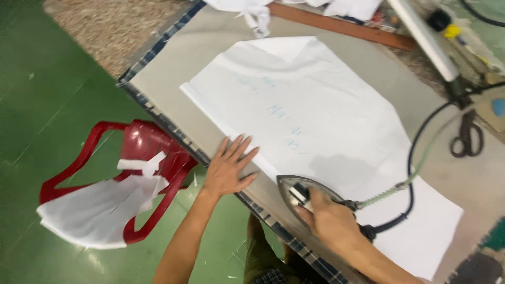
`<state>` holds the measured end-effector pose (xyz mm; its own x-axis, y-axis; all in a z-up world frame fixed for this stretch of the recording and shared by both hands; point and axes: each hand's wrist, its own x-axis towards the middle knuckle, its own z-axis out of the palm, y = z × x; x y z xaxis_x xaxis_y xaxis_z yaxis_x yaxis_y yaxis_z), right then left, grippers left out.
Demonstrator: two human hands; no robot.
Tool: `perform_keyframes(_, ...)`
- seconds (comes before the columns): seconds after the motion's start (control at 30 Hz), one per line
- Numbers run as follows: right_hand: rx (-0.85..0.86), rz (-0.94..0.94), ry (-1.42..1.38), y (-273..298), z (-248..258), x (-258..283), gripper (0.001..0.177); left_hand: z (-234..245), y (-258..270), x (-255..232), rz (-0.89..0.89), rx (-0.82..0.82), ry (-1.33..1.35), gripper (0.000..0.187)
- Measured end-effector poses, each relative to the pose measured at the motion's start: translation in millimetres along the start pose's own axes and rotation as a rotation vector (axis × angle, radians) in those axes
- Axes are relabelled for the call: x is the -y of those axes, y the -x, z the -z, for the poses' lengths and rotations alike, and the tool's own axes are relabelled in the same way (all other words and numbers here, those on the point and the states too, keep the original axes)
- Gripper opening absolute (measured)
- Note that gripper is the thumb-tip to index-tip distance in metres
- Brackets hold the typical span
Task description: The person irons a white shirt laid out on a work table. They use a steam iron to press the fabric, repeatedly smoothing the surface and edges while occasionally using a black rectangular pressing tool to hold the fabric flat.
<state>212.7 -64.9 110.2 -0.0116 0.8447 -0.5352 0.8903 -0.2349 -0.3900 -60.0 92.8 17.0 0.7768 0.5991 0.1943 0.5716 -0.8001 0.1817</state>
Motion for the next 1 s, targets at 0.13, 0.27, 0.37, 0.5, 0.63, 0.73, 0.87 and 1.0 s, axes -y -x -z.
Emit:
perform_keyframes(0.13,0.069,0.038,-0.016,-15.1,31.6,50.1,0.049,-4.0,-2.0,1.7,-0.051,0.066,-0.035,0.073)
perform_keyframes(0.27,-0.178,0.204,0.044,-31.8,38.2,68.7,0.046,2.6,-6.7,22.1,0.083,0.062,-0.036,0.064)
perform_keyframes(0.37,-0.152,0.24,0.058,-45.0,27.5,59.6,0.046,21.8,-11.8,70.6,0.245,0.212,-0.181,0.062)
perform_keyframes(0.5,-0.625,0.41,0.052,-37.0,0.7,49.0,0.051,48.5,-0.3,106.1,0.54,-0.047,-0.124,0.076)
perform_keyframes(0.63,-0.697,0.543,0.139,16.4,5.9,32.7,0.074,53.0,6.6,74.8,0.399,-0.251,-0.164,0.067)
perform_keyframes(0.73,-0.643,0.512,0.349,43.2,-9.4,11.7,0.065,35.9,27.0,54.4,0.441,-0.073,-0.15,0.078)
perform_keyframes(0.87,-0.563,0.522,0.53,50.9,-25.6,-13.1,0.077,15.5,46.0,42.5,0.278,0.003,-0.18,0.073)
perform_keyframes(1.0,-0.634,0.543,0.532,45.9,-26.9,-15.6,0.07,2.0,47.5,42.3,0.205,0.132,-0.233,0.074)
